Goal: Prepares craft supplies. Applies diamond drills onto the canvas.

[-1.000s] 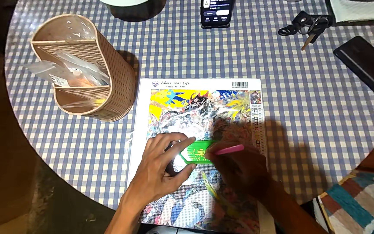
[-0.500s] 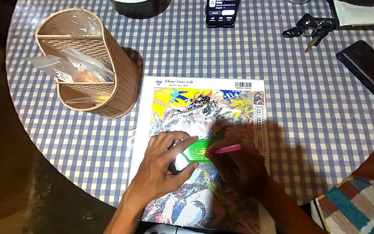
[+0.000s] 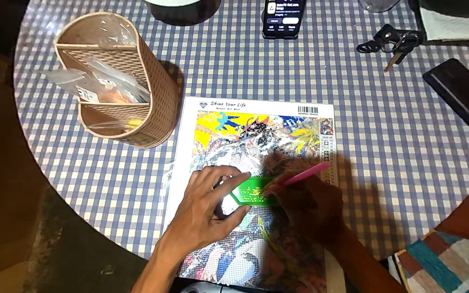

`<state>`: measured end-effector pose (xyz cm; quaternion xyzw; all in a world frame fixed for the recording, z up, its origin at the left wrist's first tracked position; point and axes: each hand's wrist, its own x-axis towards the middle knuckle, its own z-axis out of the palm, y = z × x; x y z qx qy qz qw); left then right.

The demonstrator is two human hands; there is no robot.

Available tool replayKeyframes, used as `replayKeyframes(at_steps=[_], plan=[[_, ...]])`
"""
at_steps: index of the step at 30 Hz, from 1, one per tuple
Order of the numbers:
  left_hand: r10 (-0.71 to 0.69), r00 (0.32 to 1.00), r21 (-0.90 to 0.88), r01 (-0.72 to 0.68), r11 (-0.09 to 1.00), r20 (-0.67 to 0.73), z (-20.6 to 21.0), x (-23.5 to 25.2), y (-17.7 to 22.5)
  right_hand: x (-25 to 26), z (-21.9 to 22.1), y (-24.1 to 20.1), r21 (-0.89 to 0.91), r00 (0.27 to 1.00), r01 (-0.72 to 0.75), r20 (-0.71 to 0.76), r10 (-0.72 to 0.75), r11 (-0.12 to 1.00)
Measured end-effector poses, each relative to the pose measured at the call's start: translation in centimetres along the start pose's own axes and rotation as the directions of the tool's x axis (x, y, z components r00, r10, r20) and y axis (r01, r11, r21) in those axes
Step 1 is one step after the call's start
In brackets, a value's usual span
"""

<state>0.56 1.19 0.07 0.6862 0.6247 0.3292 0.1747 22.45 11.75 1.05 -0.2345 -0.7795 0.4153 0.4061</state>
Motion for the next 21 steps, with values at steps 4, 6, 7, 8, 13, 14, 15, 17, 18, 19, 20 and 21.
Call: replayKeyframes(at_steps=[4, 6, 7, 8, 13, 14, 15, 17, 18, 19, 20, 21], plan=[[0.019, 1.000, -0.006, -0.020, 1.000, -0.004, 0.0, 0.1, 0.0, 1.0, -0.3, -0.6, 0.134, 0.995, -0.070, -0.066, 0.079, 0.989], [0.022, 1.000, -0.004, -0.022, 1.000, -0.015, 0.0, 0.2, 0.1, 2.0, -0.5, -1.2, 0.166, 0.992, -0.079, -0.088, 0.094, 0.983], [0.020, 1.000, -0.001, -0.020, 1.000, -0.020, 0.1, 0.2, 0.1, 2.6, -0.5, -1.5, 0.178, 0.991, -0.079, -0.096, 0.098, 0.981], [0.021, 1.000, 0.000, -0.021, 1.000, -0.022, 0.0, 0.3, 0.1, 3.2, -0.4, -1.7, 0.177, 0.990, -0.078, -0.102, 0.097, 0.981], [0.039, 0.999, 0.004, -0.039, 0.999, -0.024, 0.1, 0.2, 0.1, 8.0, 1.9, -1.1, 0.161, 0.991, -0.089, -0.084, 0.104, 0.983], [0.046, 0.999, 0.002, -0.046, 0.999, -0.026, 0.1, 0.2, 0.1, 9.2, 2.7, -0.8, 0.184, 0.990, -0.107, -0.073, 0.123, 0.977], [0.051, 0.998, 0.000, -0.051, 0.999, -0.027, 0.1, 0.2, 0.1, 10.2, 3.5, -0.4, 0.196, 0.987, -0.137, -0.056, 0.151, 0.971], [0.055, 0.998, 0.002, -0.055, 0.998, -0.022, 0.1, 0.2, 0.1, 11.8, 4.9, 0.4, 0.180, 0.984, -0.176, 0.018, 0.176, 0.968], [0.054, 0.998, 0.006, -0.054, 0.999, -0.020, 0.0, 0.2, 0.1, 12.3, 5.5, 0.9, 0.161, 0.984, -0.177, 0.052, 0.171, 0.971], [0.050, 0.999, 0.010, -0.050, 0.999, -0.016, 0.0, 0.2, 0.2, 12.7, 6.1, 1.5, 0.137, 0.983, -0.178, 0.076, 0.169, 0.975], [0.042, 0.999, 0.014, -0.042, 0.999, -0.015, 0.0, 0.1, 0.2, 13.1, 6.7, 2.0, 0.110, 0.983, -0.175, 0.083, 0.166, 0.978], [0.033, 0.999, 0.013, -0.032, 0.999, -0.016, 0.0, 0.1, 0.3, 13.5, 7.3, 2.4, 0.081, 0.984, -0.167, 0.081, 0.160, 0.983]])
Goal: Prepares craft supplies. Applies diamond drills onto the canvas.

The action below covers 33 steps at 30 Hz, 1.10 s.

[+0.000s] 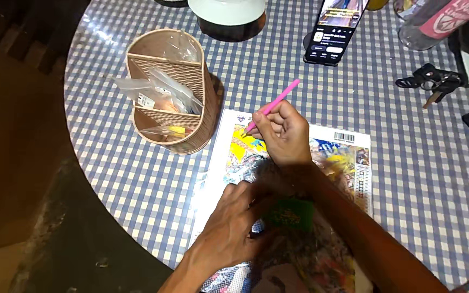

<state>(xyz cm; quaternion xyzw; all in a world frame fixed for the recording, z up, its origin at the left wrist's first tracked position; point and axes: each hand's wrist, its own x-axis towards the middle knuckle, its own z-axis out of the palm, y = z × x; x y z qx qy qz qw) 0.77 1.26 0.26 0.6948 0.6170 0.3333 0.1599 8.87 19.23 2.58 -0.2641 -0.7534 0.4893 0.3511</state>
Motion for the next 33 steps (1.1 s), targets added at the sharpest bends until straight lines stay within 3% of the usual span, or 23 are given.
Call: replayKeyframes(at_steps=[5, 13, 33], plan=[[0.003, 1.000, -0.062, -0.003, 0.998, -0.004, -0.2, 0.2, 0.1, 1.7, 1.5, 1.0, -0.165, 0.995, 0.101, 0.011, -0.100, 0.981], [0.022, 0.999, -0.050, -0.023, 0.998, -0.022, -0.1, 0.2, 0.1, 0.5, 1.0, -0.5, -0.336, 0.987, 0.147, 0.107, -0.118, 0.930], [0.033, 0.999, -0.045, -0.034, 0.998, -0.017, -0.1, 0.2, 0.0, 1.0, 1.6, 0.2, -0.380, 0.978, 0.208, 0.091, -0.188, 0.901]])
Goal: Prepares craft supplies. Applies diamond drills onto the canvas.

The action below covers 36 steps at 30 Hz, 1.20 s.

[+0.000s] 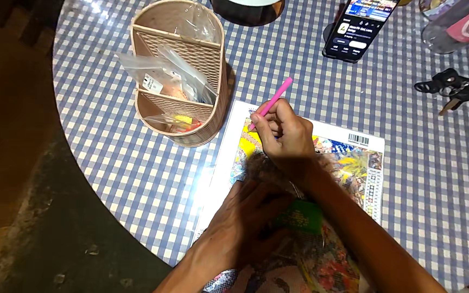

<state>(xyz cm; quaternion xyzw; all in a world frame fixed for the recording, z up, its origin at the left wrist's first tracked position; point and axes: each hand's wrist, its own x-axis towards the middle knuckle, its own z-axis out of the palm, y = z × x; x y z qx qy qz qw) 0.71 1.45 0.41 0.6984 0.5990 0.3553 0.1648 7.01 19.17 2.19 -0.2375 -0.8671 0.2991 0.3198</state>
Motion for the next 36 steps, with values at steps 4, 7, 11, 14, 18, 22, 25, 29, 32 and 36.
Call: replayKeyframes(at_steps=[4, 7, 11, 14, 18, 22, 25, 29, 32, 36], plan=[[-0.001, 1.000, 0.008, 0.001, 1.000, 0.001, 0.0, 0.0, 0.0, 0.0, 0.0, -0.1, -0.025, 1.000, 0.025, 0.005, -0.025, 0.999], [0.001, 1.000, 0.011, -0.001, 1.000, -0.011, 0.1, 0.0, 0.0, 0.0, 0.1, -0.2, -0.075, 0.997, 0.074, 0.018, -0.073, 0.994], [-0.007, 1.000, 0.005, 0.007, 1.000, -0.007, 0.1, 0.0, 0.1, 0.1, 0.3, -0.4, -0.187, 0.979, 0.200, 0.007, -0.202, 0.962], [-0.009, 1.000, 0.001, 0.009, 1.000, -0.007, 0.1, -0.1, 0.1, -0.2, -0.4, -0.9, -0.166, 0.988, 0.152, 0.058, -0.144, 0.974], [-0.004, 1.000, 0.006, 0.004, 1.000, 0.000, 0.1, -0.1, -0.1, 0.5, -0.5, 0.3, 0.247, 0.992, -0.119, -0.014, 0.126, 0.962], [-0.008, 1.000, 0.003, 0.008, 1.000, -0.005, 0.1, 0.0, -0.1, 1.7, -1.7, 0.3, 0.536, 0.951, -0.232, -0.048, 0.304, 0.812], [-0.007, 1.000, 0.007, 0.007, 1.000, 0.007, 0.1, 0.0, -0.1, 1.3, -4.0, -0.5, 0.574, 0.934, -0.269, -0.040, 0.355, 0.773], [-0.006, 1.000, 0.007, 0.006, 1.000, 0.009, 0.1, 0.0, -0.1, -0.9, -7.3, -1.4, 0.563, 0.933, -0.267, -0.051, 0.355, 0.782], [-0.017, 1.000, 0.007, 0.017, 1.000, 0.018, 0.1, 0.0, -0.1, -2.6, -8.9, -1.4, 0.526, 0.931, -0.231, -0.125, 0.343, 0.818], [-0.038, 0.999, 0.021, 0.038, 0.999, 0.028, 0.0, 0.0, 0.0, -5.5, -9.9, -0.8, 0.530, 0.897, -0.215, -0.226, 0.381, 0.821]])
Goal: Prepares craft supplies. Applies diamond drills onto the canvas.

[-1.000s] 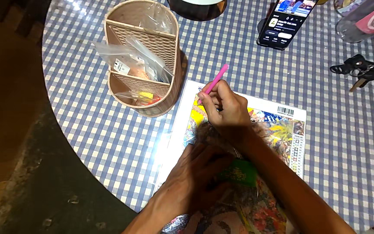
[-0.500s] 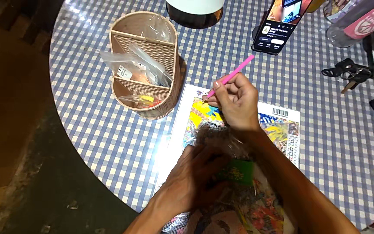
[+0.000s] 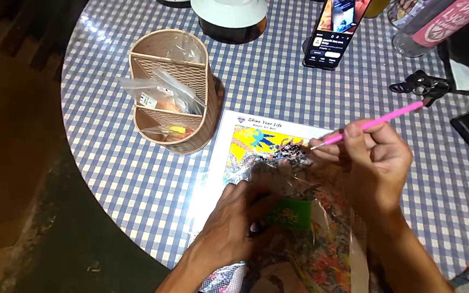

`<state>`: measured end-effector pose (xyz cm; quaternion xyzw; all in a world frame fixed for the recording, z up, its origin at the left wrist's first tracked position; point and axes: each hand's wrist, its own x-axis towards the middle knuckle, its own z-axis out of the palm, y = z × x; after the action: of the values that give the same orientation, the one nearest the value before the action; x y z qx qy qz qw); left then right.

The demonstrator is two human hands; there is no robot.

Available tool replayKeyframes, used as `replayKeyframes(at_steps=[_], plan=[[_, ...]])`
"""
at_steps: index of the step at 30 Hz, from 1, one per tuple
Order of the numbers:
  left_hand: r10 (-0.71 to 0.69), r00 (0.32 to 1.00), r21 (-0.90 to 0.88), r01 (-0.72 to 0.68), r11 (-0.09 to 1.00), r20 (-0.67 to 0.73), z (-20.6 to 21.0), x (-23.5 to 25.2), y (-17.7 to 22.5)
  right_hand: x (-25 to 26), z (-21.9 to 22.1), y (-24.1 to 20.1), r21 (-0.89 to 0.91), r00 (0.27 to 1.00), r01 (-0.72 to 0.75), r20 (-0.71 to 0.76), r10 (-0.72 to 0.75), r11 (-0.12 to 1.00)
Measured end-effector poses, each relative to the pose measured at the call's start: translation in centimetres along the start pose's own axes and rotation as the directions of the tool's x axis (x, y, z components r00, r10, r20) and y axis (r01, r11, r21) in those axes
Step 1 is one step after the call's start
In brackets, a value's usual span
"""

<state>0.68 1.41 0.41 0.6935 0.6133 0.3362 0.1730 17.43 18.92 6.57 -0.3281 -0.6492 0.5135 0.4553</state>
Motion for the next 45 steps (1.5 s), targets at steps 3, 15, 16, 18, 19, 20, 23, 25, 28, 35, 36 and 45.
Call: replayKeyframes(at_steps=[3, 15, 16, 18, 19, 20, 23, 25, 28, 35, 36, 45], plan=[[0.012, 1.000, 0.018, -0.011, 1.000, -0.005, 0.1, 0.0, -0.1, -1.9, -1.4, 1.0, -0.004, 0.999, 0.029, -0.031, -0.029, 1.000], [0.023, 0.999, 0.024, -0.022, 0.999, -0.032, 0.3, 0.0, -0.1, -5.3, -3.2, 3.1, 0.001, 0.996, -0.012, -0.086, 0.012, 1.000], [0.021, 0.999, 0.029, -0.020, 0.999, -0.031, 0.3, 0.0, -0.1, -5.3, -3.2, 3.2, 0.003, 0.996, -0.016, -0.084, 0.016, 1.000], [0.019, 0.999, 0.032, -0.018, 0.999, -0.028, 0.3, -0.1, -0.2, -5.3, -3.2, 3.3, -0.005, 0.996, -0.014, -0.085, 0.014, 1.000], [0.016, 1.000, 0.033, -0.015, 0.999, -0.026, 0.3, -0.1, -0.2, -5.3, -3.2, 3.5, -0.008, 0.996, -0.012, -0.085, 0.011, 1.000], [0.012, 1.000, 0.033, -0.011, 0.999, -0.022, 0.3, -0.1, -0.2, -5.3, -3.2, 3.5, -0.016, 0.996, -0.010, -0.083, 0.009, 1.000], [0.013, 1.000, 0.030, -0.012, 0.999, -0.023, 0.3, -0.1, -0.2, -5.3, -3.2, 3.4, -0.020, 0.996, -0.014, -0.093, 0.012, 1.000], [0.019, 0.999, 0.031, -0.018, 0.999, -0.027, 0.4, -0.1, -0.3, -5.4, -3.1, 3.4, -0.006, 0.995, -0.018, -0.103, 0.017, 1.000], [0.019, 0.999, 0.035, -0.018, 0.999, -0.031, 0.4, -0.1, -0.3, -5.4, -3.1, 3.4, -0.001, 0.993, -0.033, -0.111, 0.032, 0.999], [0.010, 1.000, 0.031, -0.009, 0.999, -0.026, 0.4, -0.1, -0.3, -5.3, -3.1, 3.5, -0.019, 0.995, -0.010, -0.097, 0.008, 1.000], [0.009, 1.000, 0.033, -0.008, 0.999, -0.023, 0.4, -0.1, -0.3, -5.3, -3.1, 3.5, -0.013, 0.996, -0.007, -0.092, 0.006, 1.000], [-0.003, 1.000, 0.039, 0.003, 0.999, -0.017, 0.4, -0.1, -0.2, -5.4, -3.1, 3.3, 0.002, 0.995, -0.028, -0.095, 0.028, 1.000]])
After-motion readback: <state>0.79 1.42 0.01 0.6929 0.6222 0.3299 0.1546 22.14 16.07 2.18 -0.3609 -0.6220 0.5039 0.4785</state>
